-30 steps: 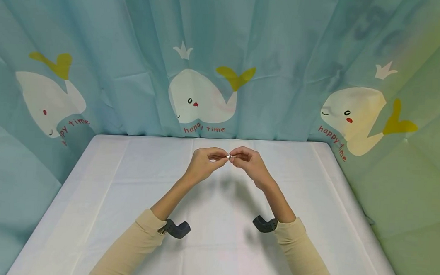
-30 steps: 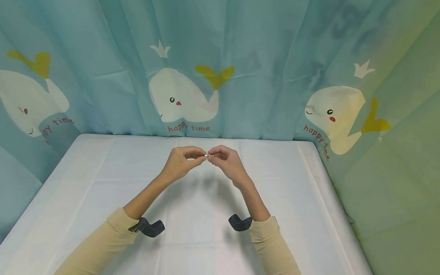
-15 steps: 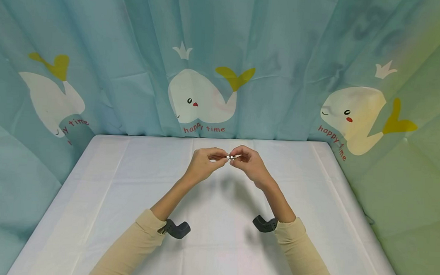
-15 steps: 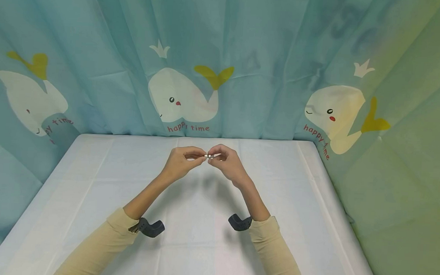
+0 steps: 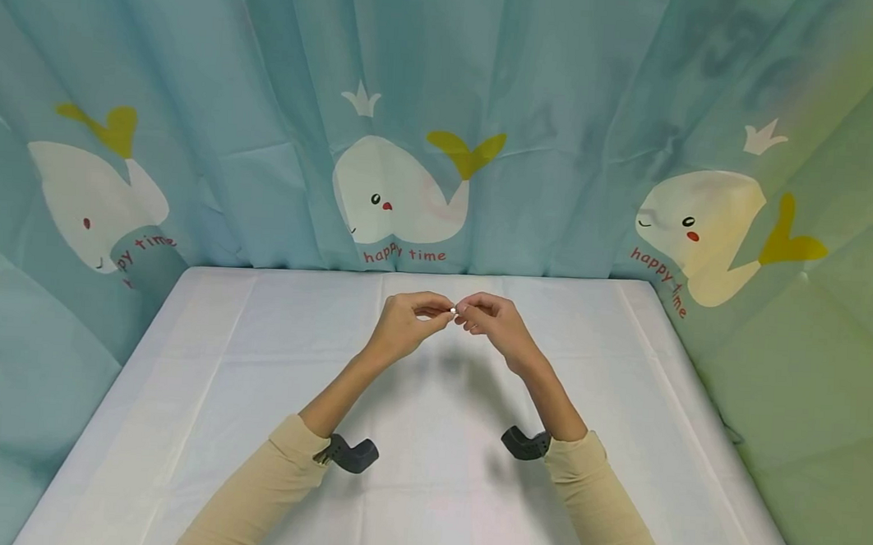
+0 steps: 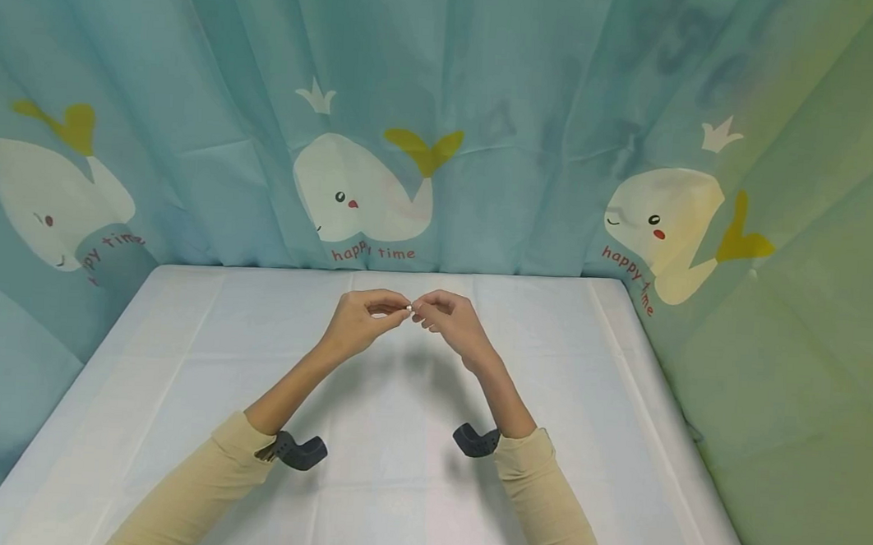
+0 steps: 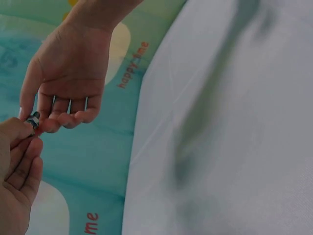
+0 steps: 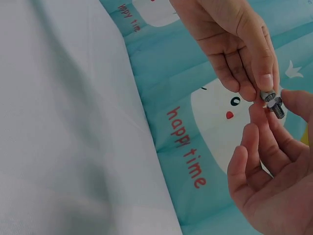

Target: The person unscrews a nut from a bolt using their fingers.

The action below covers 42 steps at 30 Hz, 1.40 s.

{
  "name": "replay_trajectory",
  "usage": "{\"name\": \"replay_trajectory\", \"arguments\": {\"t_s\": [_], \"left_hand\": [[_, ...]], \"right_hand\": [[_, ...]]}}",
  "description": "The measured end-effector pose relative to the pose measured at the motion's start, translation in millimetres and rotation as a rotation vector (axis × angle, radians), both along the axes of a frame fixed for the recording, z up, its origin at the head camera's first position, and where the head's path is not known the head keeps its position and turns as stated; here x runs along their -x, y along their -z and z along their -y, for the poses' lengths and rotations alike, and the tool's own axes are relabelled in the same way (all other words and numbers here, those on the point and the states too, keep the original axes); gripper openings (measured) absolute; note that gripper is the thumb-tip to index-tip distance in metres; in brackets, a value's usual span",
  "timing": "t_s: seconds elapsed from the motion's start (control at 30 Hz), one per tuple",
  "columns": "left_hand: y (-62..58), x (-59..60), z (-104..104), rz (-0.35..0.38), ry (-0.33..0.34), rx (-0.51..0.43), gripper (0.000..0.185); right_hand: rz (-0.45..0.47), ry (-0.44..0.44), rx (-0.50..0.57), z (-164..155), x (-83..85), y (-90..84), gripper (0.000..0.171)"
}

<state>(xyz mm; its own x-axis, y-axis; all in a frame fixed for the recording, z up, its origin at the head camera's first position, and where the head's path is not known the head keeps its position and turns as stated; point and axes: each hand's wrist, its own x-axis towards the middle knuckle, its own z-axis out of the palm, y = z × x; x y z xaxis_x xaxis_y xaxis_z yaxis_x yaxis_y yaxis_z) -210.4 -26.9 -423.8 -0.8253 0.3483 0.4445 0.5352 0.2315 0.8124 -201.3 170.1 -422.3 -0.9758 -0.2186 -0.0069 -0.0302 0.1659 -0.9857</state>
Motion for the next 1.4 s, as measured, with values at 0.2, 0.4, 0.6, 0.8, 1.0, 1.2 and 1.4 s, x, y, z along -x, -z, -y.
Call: {"name": "replay_trajectory", "arguments": {"t_s": [0.2,0.4,0.6,0.8,1.0,1.2,1.4], "left_hand": [[-0.8,-0.4,0.3,-0.007,0.004,-0.001,0.01],[-2.4,-1.5,1.0,0.001,0.003,-0.002,0.01],[-1.6,-0.8,2.1,0.006,-0.004,0.004,0.01],[0.0,0.0,3.3,0.005,-0.009,0.007,0.009],[0.0,-0.1,3.1,-0.004,-0.01,0.003,0.009],[1.3,0.4,1.3,-0.002,-0.005,-0.002,0.009],[-0.5,-0.3,-1.2,0.008,-0.006,0.002,0.01]], "right_hand": [[-0.031,-0.015,0.031,-1.1,-0.5,0.1,0.022],[-0.06,-0.028,0.042,-2.2,-0.9,1.1,0.023],[-0.096,-0.036,0.069,-1.3,-0.3,3.5,0.021],[-0.126,-0.044,0.096,1.4,-0.1,5.1,0.02],[-0.109,-0.042,0.098,2.7,0.0,5.1,0.022],[-0.067,-0.026,0.07,-0.2,-0.5,3.1,0.034],[0.015,0.035,0.012,-1.1,0.1,1.6,0.032]]}}
